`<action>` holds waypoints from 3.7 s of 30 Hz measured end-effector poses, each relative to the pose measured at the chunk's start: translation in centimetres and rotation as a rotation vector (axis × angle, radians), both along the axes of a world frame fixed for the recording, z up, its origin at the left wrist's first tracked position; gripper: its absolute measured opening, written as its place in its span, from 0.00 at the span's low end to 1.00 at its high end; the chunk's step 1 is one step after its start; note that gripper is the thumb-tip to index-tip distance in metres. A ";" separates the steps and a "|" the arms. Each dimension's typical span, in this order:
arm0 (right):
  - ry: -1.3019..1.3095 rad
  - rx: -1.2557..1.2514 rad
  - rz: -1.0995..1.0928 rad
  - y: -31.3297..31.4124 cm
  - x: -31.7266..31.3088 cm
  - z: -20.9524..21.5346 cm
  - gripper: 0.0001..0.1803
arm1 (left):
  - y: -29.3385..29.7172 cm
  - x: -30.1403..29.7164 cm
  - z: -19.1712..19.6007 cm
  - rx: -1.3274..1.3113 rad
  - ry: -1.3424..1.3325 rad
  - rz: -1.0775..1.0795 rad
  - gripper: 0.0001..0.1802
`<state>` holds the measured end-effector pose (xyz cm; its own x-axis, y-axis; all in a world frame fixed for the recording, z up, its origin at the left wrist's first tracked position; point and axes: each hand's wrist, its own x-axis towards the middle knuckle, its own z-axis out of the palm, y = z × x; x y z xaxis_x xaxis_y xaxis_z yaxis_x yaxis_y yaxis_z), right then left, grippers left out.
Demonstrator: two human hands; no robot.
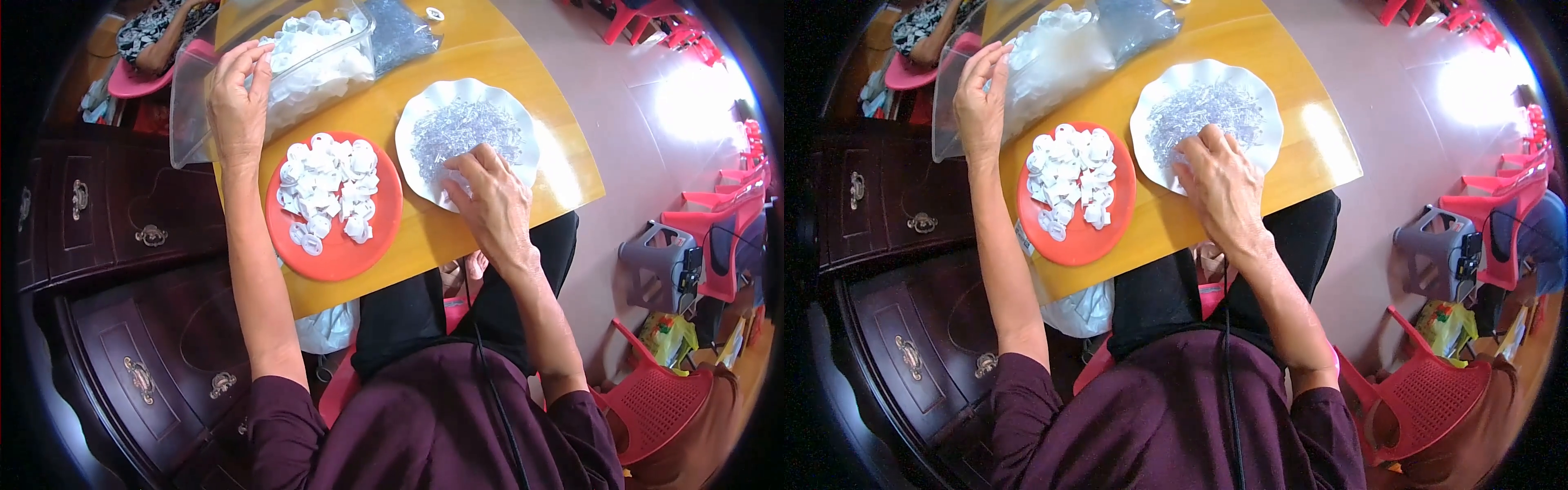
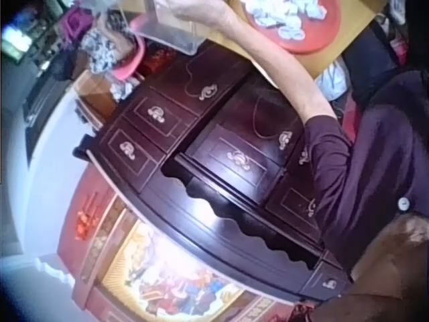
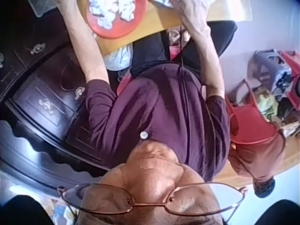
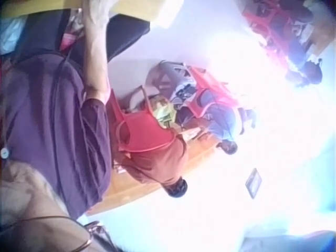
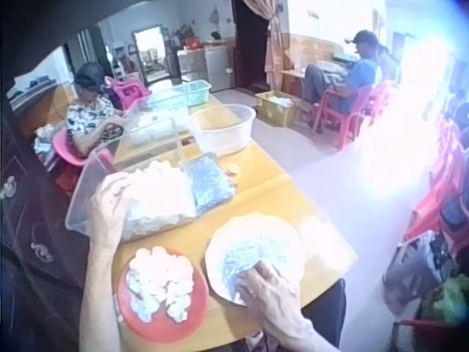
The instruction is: The person inserts small metal components into circular white plastic holders by hand as part of an assembly process.
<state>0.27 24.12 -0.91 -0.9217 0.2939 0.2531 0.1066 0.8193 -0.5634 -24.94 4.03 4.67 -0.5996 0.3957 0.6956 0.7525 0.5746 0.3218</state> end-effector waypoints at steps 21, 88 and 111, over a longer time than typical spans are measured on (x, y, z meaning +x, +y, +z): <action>0.063 -0.529 -0.163 2.0 1.3 1.2 0.09 | 0.4 1.9 -0.1 0.095 0.211 -0.015 0.11; 0.098 -1.105 0.178 -8.1 4.9 0.5 0.06 | -2.6 24.3 -5.5 0.488 -0.803 -0.232 0.19; 0.094 -1.064 0.165 -7.8 4.8 0.9 0.07 | -2.5 24.4 -5.9 0.511 -0.751 -0.289 0.26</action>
